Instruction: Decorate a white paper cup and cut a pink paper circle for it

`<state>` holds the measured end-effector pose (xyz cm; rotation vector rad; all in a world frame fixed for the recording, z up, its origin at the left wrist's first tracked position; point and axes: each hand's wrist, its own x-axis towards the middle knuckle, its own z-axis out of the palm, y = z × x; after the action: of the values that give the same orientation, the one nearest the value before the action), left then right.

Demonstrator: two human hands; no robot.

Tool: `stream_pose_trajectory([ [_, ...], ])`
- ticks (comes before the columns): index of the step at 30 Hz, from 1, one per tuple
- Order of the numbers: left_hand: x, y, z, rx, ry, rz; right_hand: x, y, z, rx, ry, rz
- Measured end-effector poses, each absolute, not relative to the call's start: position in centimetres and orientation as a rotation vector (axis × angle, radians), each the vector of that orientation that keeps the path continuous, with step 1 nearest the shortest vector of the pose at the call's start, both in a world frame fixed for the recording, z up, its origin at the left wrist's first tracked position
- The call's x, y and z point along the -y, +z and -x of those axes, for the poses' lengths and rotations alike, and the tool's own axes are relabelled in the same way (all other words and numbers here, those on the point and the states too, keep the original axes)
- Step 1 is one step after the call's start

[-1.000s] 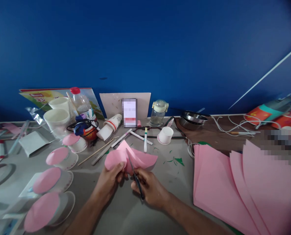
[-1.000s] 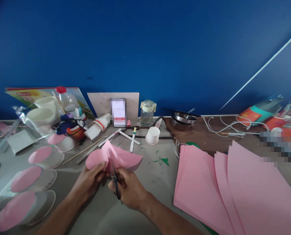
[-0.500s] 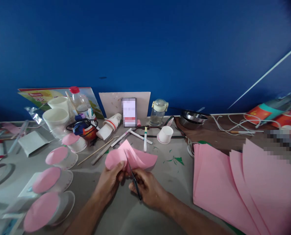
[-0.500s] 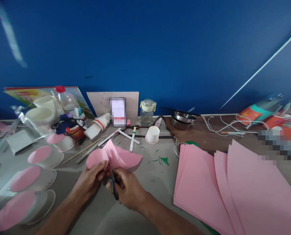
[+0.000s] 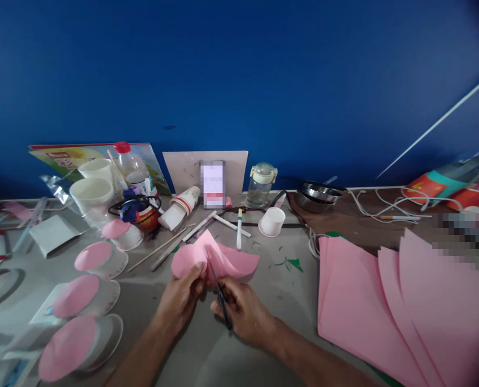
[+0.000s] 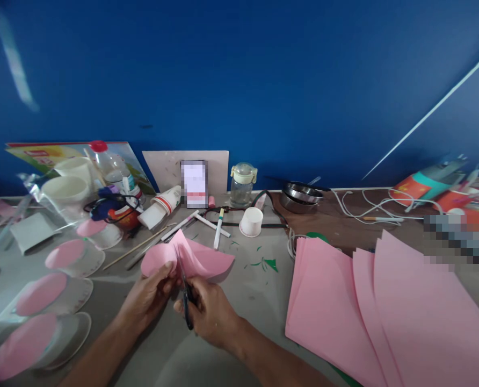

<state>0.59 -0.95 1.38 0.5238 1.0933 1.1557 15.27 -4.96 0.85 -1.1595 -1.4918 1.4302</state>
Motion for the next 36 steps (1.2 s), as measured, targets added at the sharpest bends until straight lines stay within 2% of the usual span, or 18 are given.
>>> stream_pose_trajectory([
  [9,1.1,1.7,-0.5,-1.091,1.113,-0.508,4.4,1.0,-15.8,1.376,1.543,1.074],
  [11,0.9,1.8,-0.3,-1.066,1.115,-0.51,4.2,1.2,-16.2,1.464,1.452,1.173],
  [15,0.8,2.0,-0.1,-1.036,1.145,-0.586,3.8,1.1,-17.2,1.752,0.978,1.472],
  [18,1.0,2.0,-0.2,-1.055,1.14,-0.649,3.4,0.9,-17.9,1.876,0.771,1.656],
  [23,1.3,1.7,-0.3,-1.061,1.097,-0.736,3.0,0.8,-18.5,1.996,0.59,1.754],
  [36,1.5,2.1,-0.1,-1.002,1.174,-0.768,3.4,3.8,-17.7,2.148,0.408,1.927],
])
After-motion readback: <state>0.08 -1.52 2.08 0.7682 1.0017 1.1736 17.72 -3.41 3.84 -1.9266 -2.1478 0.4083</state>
